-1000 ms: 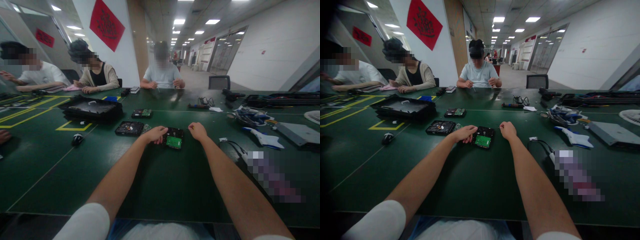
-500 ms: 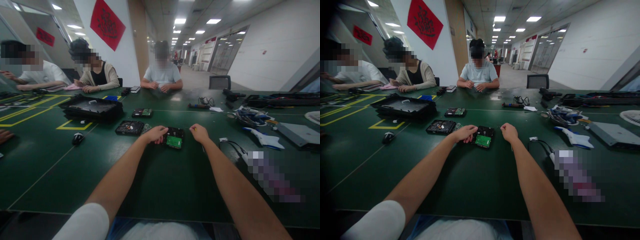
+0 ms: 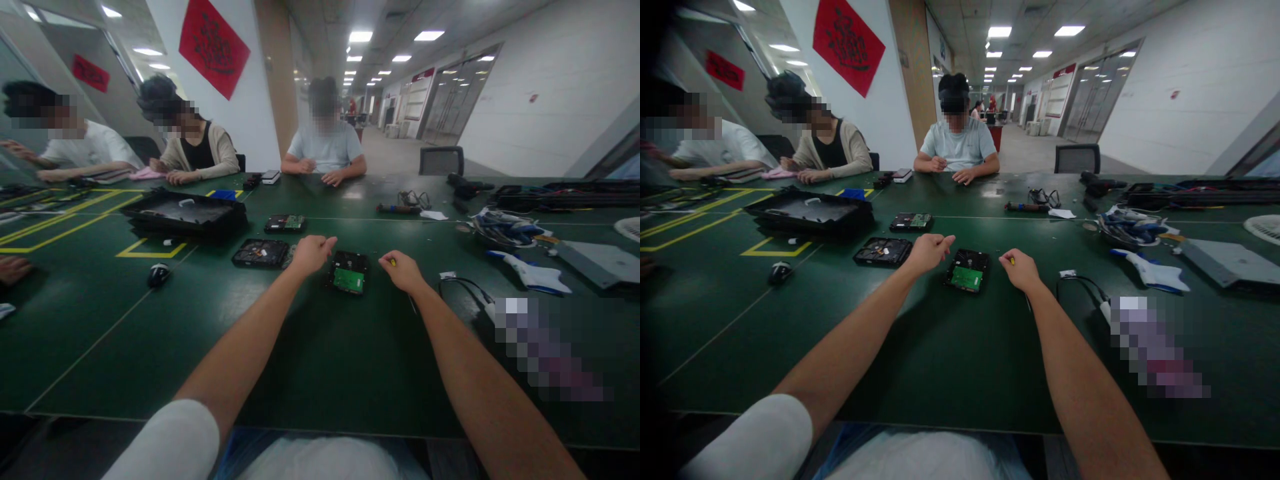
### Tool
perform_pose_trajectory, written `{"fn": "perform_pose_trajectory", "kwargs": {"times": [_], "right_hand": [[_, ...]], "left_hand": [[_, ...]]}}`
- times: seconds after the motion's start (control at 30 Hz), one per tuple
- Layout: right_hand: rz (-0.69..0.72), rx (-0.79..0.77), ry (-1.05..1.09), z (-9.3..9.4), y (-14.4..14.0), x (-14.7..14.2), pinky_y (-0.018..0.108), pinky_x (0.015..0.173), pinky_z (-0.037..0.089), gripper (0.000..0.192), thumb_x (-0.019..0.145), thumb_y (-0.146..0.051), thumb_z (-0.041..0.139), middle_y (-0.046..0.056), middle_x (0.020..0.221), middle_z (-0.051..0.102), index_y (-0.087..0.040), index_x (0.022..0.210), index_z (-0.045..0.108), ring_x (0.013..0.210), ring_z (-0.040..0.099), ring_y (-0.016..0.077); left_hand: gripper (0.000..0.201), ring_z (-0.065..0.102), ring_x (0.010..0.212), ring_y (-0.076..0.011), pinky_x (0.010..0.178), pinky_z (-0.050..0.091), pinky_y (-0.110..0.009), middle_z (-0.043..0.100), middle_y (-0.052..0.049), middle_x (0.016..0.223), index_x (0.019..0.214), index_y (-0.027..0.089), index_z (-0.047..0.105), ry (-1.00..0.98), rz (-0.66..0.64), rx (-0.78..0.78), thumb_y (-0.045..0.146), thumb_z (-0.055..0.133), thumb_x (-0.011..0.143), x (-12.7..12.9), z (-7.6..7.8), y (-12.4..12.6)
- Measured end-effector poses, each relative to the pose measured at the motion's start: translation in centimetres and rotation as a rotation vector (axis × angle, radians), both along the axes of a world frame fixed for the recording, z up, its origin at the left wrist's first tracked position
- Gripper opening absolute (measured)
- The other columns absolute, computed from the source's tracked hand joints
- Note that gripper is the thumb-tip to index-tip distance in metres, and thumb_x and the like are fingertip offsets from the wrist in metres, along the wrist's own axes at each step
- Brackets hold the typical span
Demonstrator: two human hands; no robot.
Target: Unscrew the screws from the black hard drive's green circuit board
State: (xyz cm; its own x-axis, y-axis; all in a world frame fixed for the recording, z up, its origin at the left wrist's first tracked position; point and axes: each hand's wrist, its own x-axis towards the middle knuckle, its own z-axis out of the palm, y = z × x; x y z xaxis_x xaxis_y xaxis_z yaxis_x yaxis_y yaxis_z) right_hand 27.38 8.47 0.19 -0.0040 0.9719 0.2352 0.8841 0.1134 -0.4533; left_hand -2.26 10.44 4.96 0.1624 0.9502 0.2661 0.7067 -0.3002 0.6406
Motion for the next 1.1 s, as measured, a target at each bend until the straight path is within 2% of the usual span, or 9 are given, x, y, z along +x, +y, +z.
{"fn": "perform_pose_trajectory", "kwargs": {"times": [0.07, 0.13, 0.27, 0.37, 0.5, 0.6, 0.7, 0.87, 1.1], "right_hand": [[0.003, 0.001, -0.012, 0.1, 0.0, 0.0, 0.031, 0.086, 0.048, 0.021, 0.099, -0.037, 0.058, 0.006, 0.106, 0.075, -0.021, 0.102, 0.071, 0.098, 0.067, 0.0201], [0.006, -0.002, -0.033, 0.1, -0.1, -0.2, 0.031, 0.086, 0.048, 0.02, 0.099, -0.036, 0.058, 0.005, 0.105, 0.075, -0.021, 0.102, 0.07, 0.097, 0.067, 0.02], [0.006, -0.012, -0.101, 0.3, -0.3, -0.9, 0.032, 0.085, 0.048, 0.017, 0.099, -0.033, 0.058, 0.007, 0.104, 0.072, -0.021, 0.099, 0.07, 0.096, 0.066, 0.0211], [0.003, -0.028, -0.147, 0.4, -0.6, -1.7, 0.033, 0.081, 0.048, 0.017, 0.099, -0.033, 0.059, 0.009, 0.106, 0.069, -0.021, 0.099, 0.071, 0.092, 0.065, 0.022], [0.0, -0.031, -0.179, 0.4, -0.8, -1.9, 0.034, 0.08, 0.047, 0.018, 0.099, -0.035, 0.059, 0.01, 0.108, 0.067, -0.023, 0.1, 0.071, 0.091, 0.064, 0.0221], [0.001, -0.031, -0.188, 0.3, -0.8, -1.3, 0.033, 0.084, 0.047, 0.02, 0.098, -0.039, 0.061, 0.009, 0.106, 0.067, -0.022, 0.099, 0.072, 0.095, 0.063, 0.0216], [0.007, -0.033, -0.2, 0.2, -0.6, -0.8, 0.032, 0.085, 0.047, 0.019, 0.097, -0.038, 0.062, 0.008, 0.105, 0.068, -0.022, 0.099, 0.073, 0.093, 0.063, 0.0204], [0.033, -0.022, -0.214, 0.2, -0.5, -0.6, 0.032, 0.085, 0.048, 0.017, 0.097, -0.031, 0.061, 0.009, 0.106, 0.07, -0.022, 0.101, 0.074, 0.095, 0.064, 0.0216], [0.087, 0.005, -0.218, 0.4, -0.7, -0.3, 0.031, 0.093, 0.047, 0.02, 0.098, -0.024, 0.057, 0.009, 0.111, 0.071, -0.019, 0.108, 0.073, 0.104, 0.065, 0.0207]], "left_hand": [[0.052, 0.063, 0.057, -0.0163, 0.059, 0.046, -0.028, 0.07, -0.005, 0.069, 0.081, 0.017, 0.072, -0.038, -0.091, -0.071, 0.055, 0.044, 0.102, 0.5, 0.4, -0.3], [0.046, 0.067, 0.065, -0.017, 0.067, 0.051, -0.029, 0.075, -0.006, 0.081, 0.094, 0.016, 0.074, -0.046, -0.182, -0.058, 0.048, 0.042, 0.104, 1.2, 0.8, -0.8], [0.039, 0.066, 0.114, -0.0251, 0.104, 0.049, -0.038, 0.073, -0.011, 0.121, 0.125, 0.019, 0.07, 0.048, -0.271, 0.127, 0.043, 0.051, 0.102, 1.4, 0.4, -3.1], [0.049, 0.052, 0.137, -0.028, 0.12, 0.039, -0.044, 0.061, -0.013, 0.144, 0.139, 0.021, 0.061, 0.087, -0.398, 0.161, 0.048, 0.055, 0.099, -0.3, -1.0, -5.2], [0.085, 0.033, 0.154, -0.034, 0.126, 0.029, -0.052, 0.039, -0.015, 0.163, 0.152, 0.023, 0.047, 0.154, -0.464, 0.111, 0.062, 0.074, 0.081, -2.7, -2.8, -6.1], [0.104, 0.023, 0.158, -0.0359, 0.128, 0.025, -0.052, 0.028, -0.015, 0.169, 0.157, 0.024, 0.041, 0.188, -0.471, 0.058, 0.067, 0.081, 0.071, -3.1, -3.6, -5.4], [0.108, 0.022, 0.159, -0.0355, 0.128, 0.026, -0.05, 0.022, -0.017, 0.171, 0.159, 0.02, 0.035, 0.191, -0.462, 0.007, 0.069, 0.077, 0.073, -2.7, -3.9, -5.0], [0.1, 0.022, 0.159, -0.035, 0.129, 0.023, -0.052, 0.027, -0.018, 0.169, 0.162, 0.018, 0.027, 0.236, -0.461, -0.028, 0.067, 0.066, 0.084, -2.1, -4.0, -5.7], [0.096, 0.02, 0.158, -0.0398, 0.13, 0.016, -0.058, 0.034, -0.021, 0.166, 0.161, 0.014, 0.026, 0.279, -0.374, 0.018, 0.063, 0.063, 0.086, -1.2, -4.3, -7.1]]}}
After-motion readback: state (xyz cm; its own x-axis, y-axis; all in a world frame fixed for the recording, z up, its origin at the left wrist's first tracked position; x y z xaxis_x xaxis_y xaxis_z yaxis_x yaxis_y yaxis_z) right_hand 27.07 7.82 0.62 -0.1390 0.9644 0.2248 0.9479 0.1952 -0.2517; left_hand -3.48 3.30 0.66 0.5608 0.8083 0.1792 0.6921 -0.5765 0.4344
